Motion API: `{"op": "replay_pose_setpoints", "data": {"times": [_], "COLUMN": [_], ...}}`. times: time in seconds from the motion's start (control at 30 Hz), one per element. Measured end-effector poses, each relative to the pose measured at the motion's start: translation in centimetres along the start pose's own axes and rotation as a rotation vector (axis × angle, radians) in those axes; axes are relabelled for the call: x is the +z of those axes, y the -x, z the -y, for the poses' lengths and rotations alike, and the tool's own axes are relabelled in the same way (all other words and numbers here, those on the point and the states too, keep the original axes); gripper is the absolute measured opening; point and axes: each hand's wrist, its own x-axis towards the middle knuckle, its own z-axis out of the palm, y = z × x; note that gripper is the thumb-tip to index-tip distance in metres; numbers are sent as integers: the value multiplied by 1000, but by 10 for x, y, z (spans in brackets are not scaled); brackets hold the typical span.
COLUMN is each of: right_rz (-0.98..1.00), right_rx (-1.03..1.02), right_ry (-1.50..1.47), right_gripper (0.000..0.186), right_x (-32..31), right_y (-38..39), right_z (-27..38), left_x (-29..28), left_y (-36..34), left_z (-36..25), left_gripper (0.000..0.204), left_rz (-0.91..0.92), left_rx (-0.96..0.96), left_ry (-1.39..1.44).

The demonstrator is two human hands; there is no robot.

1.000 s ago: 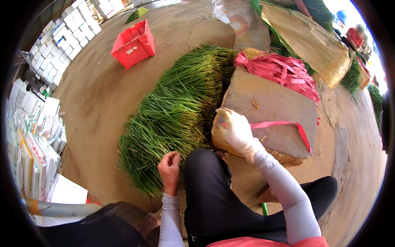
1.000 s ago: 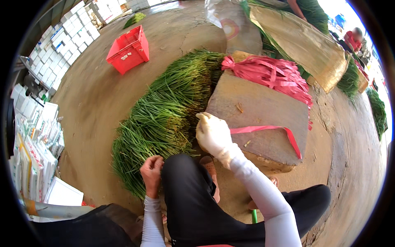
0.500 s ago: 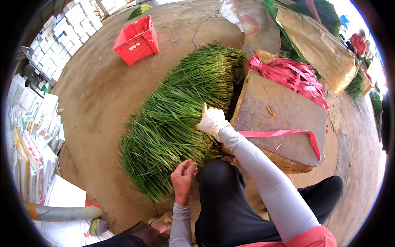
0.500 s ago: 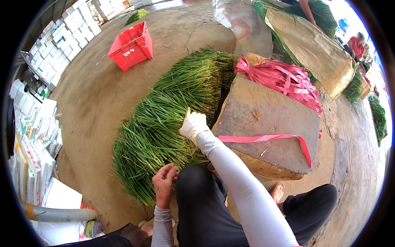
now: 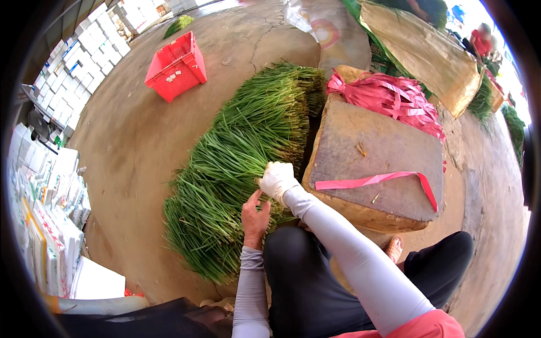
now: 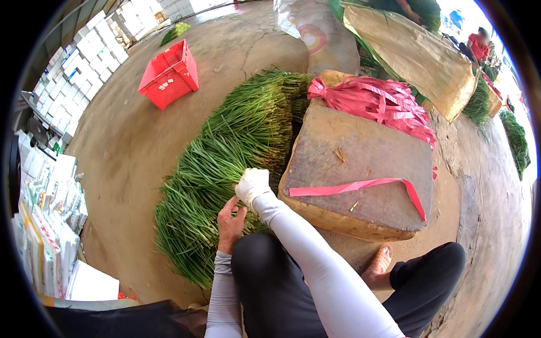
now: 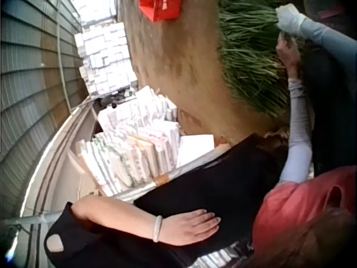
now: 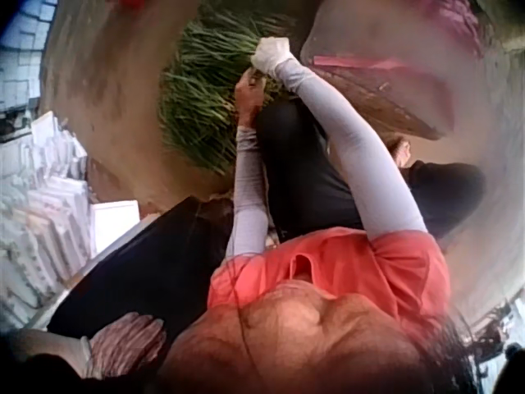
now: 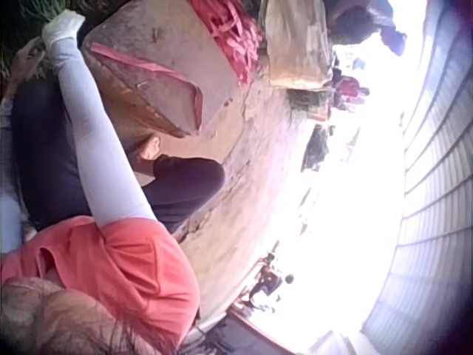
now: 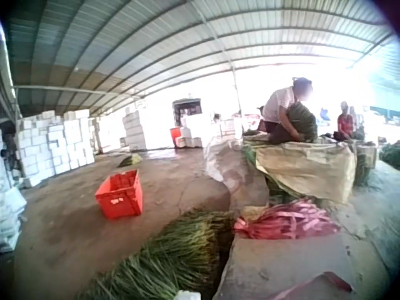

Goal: The person gathers a bunch of green chives by hand, aligns them on a wooden block, and ties them together using a pink plastic strap.

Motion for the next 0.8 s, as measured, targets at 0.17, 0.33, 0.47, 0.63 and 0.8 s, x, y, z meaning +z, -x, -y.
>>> {"op": "replay_pose_setpoints", "data": {"times": [0.17, 0.33, 0.47, 0.63, 0.8], "right_rz": [-219, -385, -271, -182, -491], "right_rx": [-191, -461, -711, -711, -437], "right_ry": [-47, 116, 48, 0, -443], "right_gripper": [33, 28, 29, 29, 32], "right_x": [33, 37, 23, 9, -6], "right_y": [31, 59, 69, 89, 102], "right_z": [-21, -21, -11, -24, -30], "left_x": [-12, -24, -6, 3, -15], "left_y": [7, -7, -19, -16, -9], "left_z": [5, 11, -1, 7, 15], "left_gripper": [52, 84, 62, 46, 45], "left_rz": [2, 55, 7, -81, 6], "left_rx": [-396, -696, -755, -779, -748], "left_ry": [607, 792, 852, 867, 932]}}
